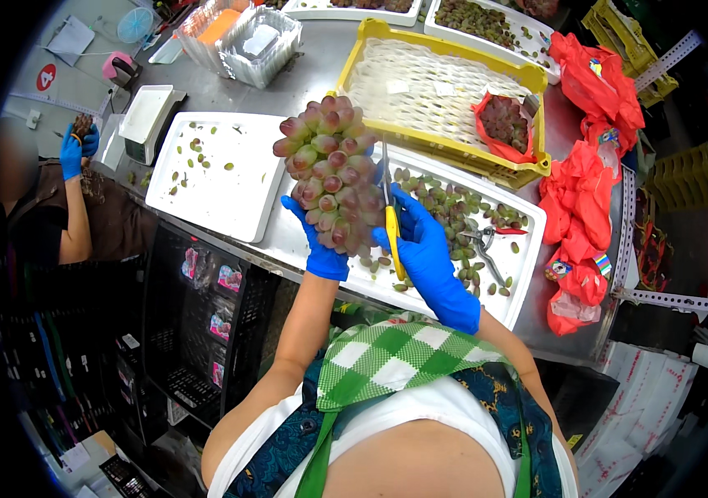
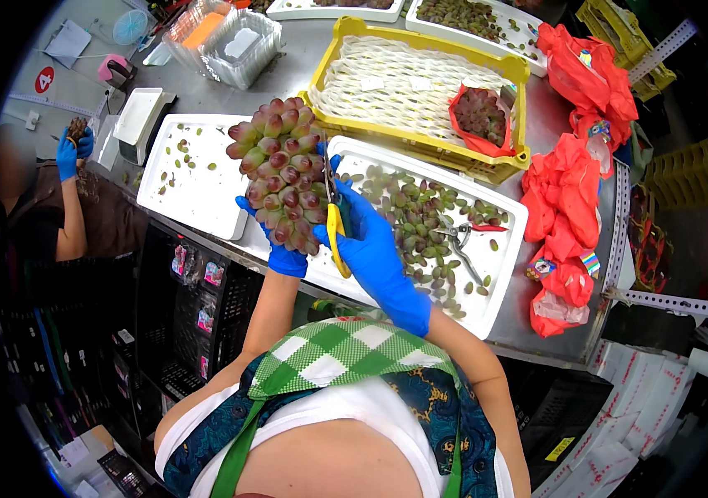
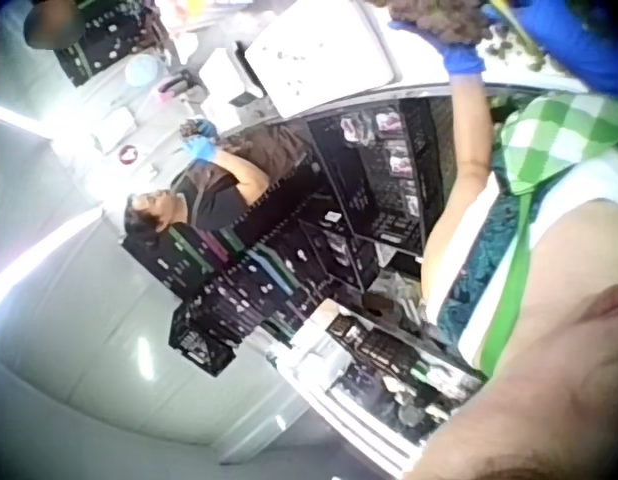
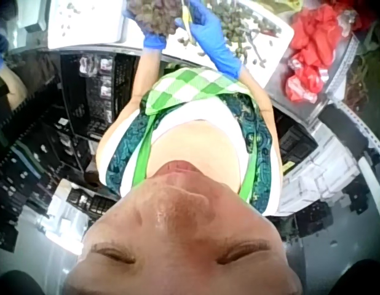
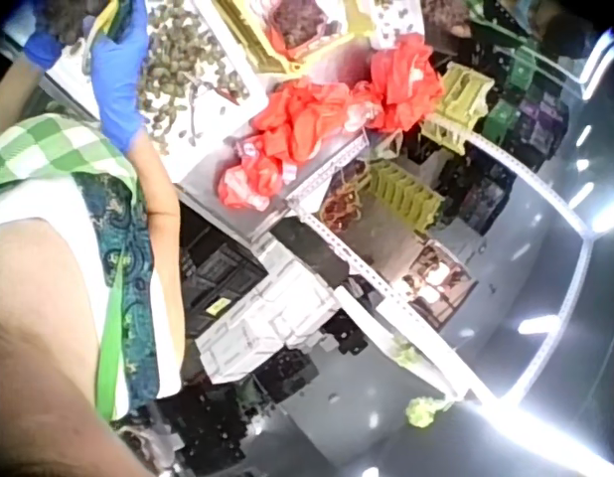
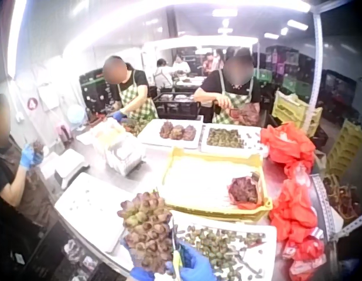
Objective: The person uses scissors to trim individual grapes and small stems from a large bunch held in their left hand while wearing blue gloves.
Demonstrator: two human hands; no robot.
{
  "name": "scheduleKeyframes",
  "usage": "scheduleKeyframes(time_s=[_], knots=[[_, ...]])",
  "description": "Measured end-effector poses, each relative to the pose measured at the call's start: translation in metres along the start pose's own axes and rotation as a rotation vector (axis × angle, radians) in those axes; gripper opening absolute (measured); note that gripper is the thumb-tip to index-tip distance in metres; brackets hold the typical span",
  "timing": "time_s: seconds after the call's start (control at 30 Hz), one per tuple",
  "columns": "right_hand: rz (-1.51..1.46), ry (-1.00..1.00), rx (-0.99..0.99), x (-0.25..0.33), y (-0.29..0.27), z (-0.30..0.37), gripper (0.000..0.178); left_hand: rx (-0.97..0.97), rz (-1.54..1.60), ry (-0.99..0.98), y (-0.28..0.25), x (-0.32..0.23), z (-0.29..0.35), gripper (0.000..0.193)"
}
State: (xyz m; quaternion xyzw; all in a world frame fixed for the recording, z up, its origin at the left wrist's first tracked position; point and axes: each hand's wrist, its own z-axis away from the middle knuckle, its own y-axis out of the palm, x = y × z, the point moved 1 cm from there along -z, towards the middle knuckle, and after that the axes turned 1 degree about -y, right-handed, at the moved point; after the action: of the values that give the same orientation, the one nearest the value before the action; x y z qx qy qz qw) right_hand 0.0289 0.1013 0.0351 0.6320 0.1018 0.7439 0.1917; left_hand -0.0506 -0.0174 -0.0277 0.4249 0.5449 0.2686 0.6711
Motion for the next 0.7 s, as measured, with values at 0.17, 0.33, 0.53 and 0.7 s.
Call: scheduleKeyframes(time_s=[0.17, 0.33, 0.53, 0.7], knots=[[-0.084, -0.256, 0.002, 0.027, 0.005, -0.005, 0.068, -0.052, -0.348, -0.056, 0.019, -0.027, -0.008, 0.082], [-0.049, -0.243, 0.071, 0.034, 0.003, -0.001, 0.062, 0.418, 0.362, -0.109, 0.01, -0.03, -0.01, 0.084], [-0.149, -0.16, -0.015, 0.001, -0.008, -0.002, 0.055, 0.41, 0.34, 0.075, 0.004, 0.01, -0.014, 0.068], [-0.063, -0.137, -0.161, 0.007, -0.016, 0.002, 0.051, 0.151, -0.287, -0.042, 0.014, 0.012, -0.003, 0.046]])
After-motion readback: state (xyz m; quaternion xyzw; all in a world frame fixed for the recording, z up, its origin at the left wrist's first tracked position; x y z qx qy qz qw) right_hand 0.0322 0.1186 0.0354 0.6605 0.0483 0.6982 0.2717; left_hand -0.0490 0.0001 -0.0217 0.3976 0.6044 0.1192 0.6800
